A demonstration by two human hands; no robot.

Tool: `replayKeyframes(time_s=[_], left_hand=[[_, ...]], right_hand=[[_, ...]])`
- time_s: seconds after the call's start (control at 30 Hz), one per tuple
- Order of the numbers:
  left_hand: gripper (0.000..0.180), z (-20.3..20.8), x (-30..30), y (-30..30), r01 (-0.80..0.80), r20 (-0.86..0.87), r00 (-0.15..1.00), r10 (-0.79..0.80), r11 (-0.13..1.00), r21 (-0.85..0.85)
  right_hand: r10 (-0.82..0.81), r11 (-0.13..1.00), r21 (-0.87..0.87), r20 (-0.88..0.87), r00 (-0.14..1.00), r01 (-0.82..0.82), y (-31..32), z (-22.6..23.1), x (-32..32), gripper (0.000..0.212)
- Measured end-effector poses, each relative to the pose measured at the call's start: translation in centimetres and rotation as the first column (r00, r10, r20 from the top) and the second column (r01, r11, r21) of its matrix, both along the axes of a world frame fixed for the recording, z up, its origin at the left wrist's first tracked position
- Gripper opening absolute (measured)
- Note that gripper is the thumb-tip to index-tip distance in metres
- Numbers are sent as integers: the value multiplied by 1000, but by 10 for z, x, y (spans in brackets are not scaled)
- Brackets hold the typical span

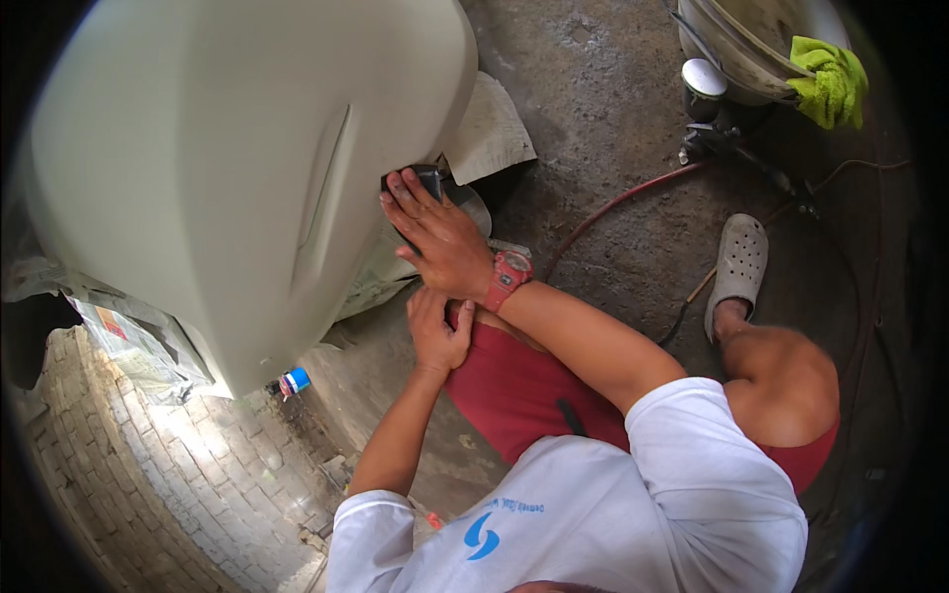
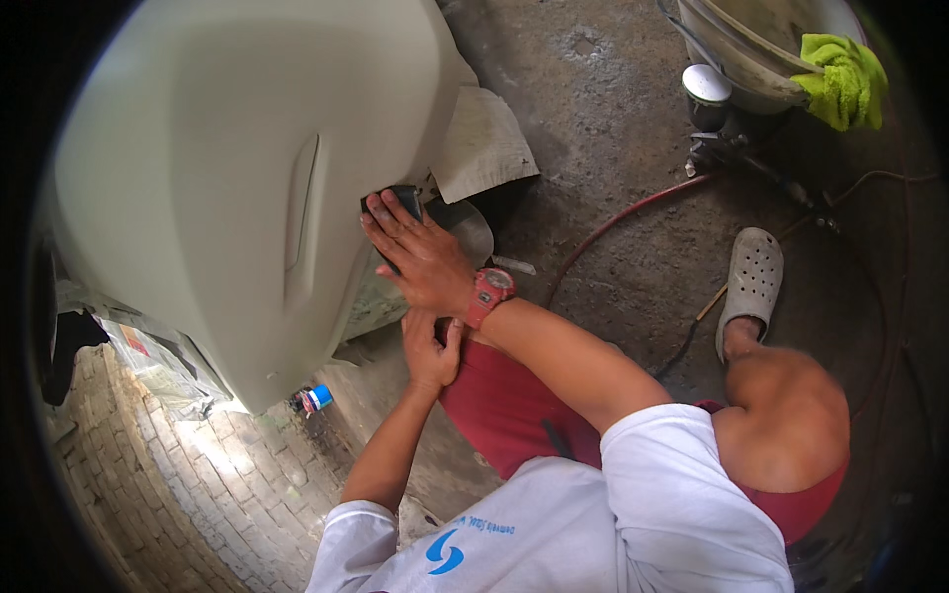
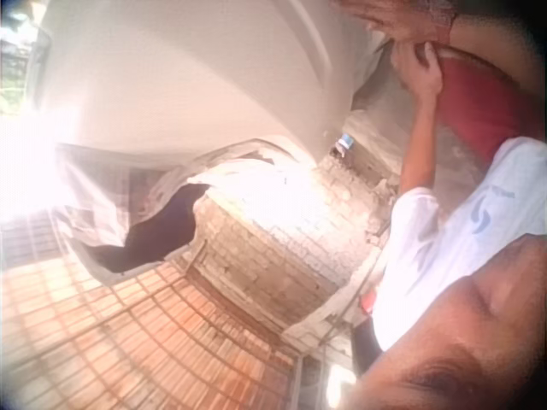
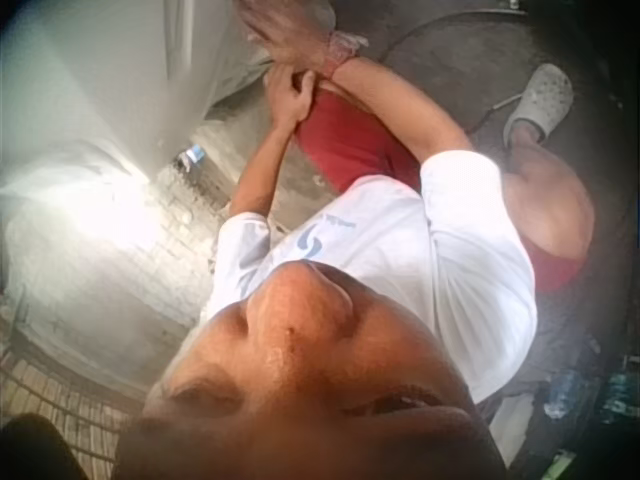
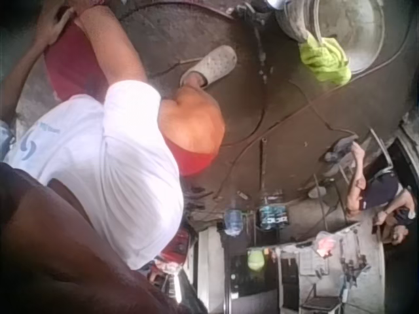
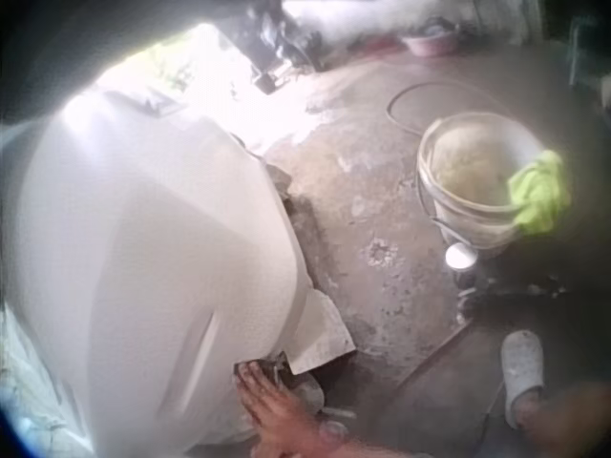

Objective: The person uses a spray gun to apply white paint to a car part, then switches to sanding the surface with a sanding block. The person handles the spray gun, paint bucket, and sanding block during the process.

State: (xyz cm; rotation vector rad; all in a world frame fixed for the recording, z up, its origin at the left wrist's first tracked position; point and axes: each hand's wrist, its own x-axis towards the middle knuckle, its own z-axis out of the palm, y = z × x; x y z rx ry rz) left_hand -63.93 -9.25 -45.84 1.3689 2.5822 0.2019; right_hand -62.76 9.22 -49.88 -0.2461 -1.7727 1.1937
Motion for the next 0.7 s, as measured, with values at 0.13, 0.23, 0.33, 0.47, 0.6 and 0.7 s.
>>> replayKeyframes(time_s=[0.13, 0.23, 0.33, 0.47, 0.6, 0.7], left_hand=[[33, -1, 0, 2, 48, 12, 999, -49, 993, 106], [33, 0, 1, -2, 36, 17, 999, -38, 992, 121], [33, 0, 2, -6, 30, -7, 1000, -29, 992, 124], [33, -3, 0, -4, 9, -22, 1000, -8, 997, 70], [33, -4, -1, -1, 33, 24, 999, -35, 995, 98], [32, -1, 1, -3, 34, 14, 999, -36, 991, 126]], right_hand=[[-287, 946, -189, -118, 951, 262, 71, 8, -4, 69], [-357, 928, -136, -49, 933, 347, 123, 26, -31, 70], [-290, 948, -167, -93, 953, 272, 82, 36, -38, 69], [39, 999, -11, -41, 998, -40, 0, 17, -5, 67], [-195, 972, -165, -173, 965, 167, 49, 14, -2, 63], [-292, 931, -262, -111, 950, 256, 128, 34, -30, 64]])
